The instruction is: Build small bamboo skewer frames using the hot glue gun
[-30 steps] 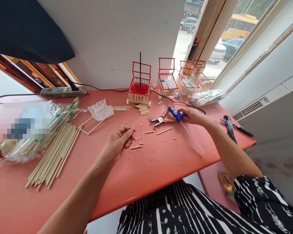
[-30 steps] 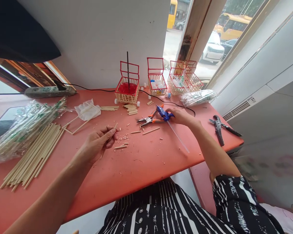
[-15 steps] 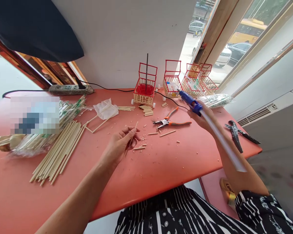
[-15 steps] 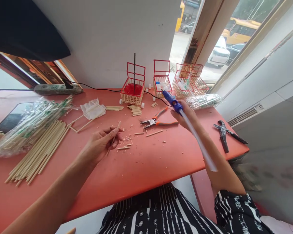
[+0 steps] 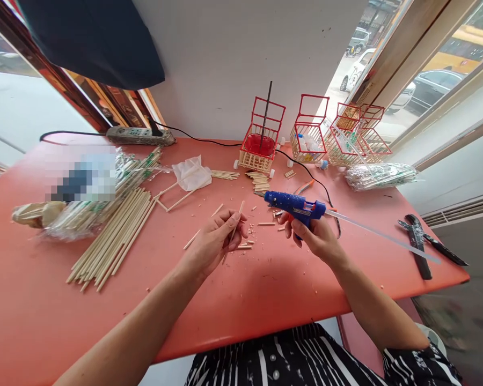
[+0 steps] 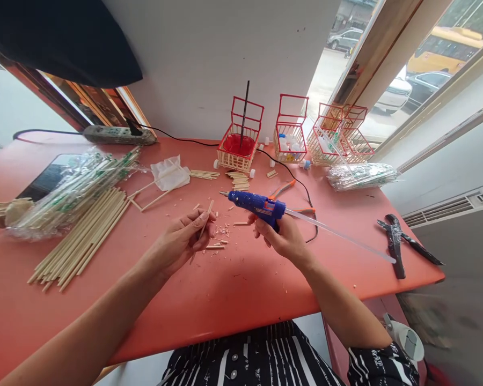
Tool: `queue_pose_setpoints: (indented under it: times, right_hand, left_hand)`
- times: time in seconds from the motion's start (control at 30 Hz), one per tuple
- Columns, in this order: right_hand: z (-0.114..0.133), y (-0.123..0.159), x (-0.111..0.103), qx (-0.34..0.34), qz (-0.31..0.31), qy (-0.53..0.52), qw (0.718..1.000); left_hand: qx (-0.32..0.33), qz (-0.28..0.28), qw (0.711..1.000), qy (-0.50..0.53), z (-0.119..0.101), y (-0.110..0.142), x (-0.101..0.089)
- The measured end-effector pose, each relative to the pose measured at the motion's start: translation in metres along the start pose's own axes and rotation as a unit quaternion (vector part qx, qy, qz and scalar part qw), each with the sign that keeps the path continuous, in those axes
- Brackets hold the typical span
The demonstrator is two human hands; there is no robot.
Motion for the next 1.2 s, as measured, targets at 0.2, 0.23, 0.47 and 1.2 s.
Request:
queue_pose_setpoints:
  times: [0.2,0.23,0.47,1.2]
  right_hand:
    - [0.0001,0.0029,0.0014,0.001,0.016,0.030,0.999]
    - [0.0000,0.0029,0.0020,-0.002,0.017,0.029,0.999]
    - [0.0006,0.0034,0.0043,0.010,0.017,0.033,0.999]
    - [-0.0038,0.0027,0.0074,0.047,0.044,0.042,0.997]
  left_hand:
    - [-0.019,0.003,1.000,-0.003,-0.0005,0.0043,-0.0005]
    - [-0.019,0.001,1.000,-0.004,-0.0009,0.0048,-0.0003]
    - [-0.015,0.010,1.000,-0.016,-0.0028,0.0056,0.0044]
    - [-0.023,0.012,1.000,-0.009,-0.0075,0.0066,0.0080]
Point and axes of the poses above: each hand's wrist, its own y-axis away from the middle knuckle, its own x-axis out of the palm, z = x × y, the point moved 1 cm from there along -y, towards the middle knuckle, and after that the axes turned 14 degrees about y, right-handed, at the moved point
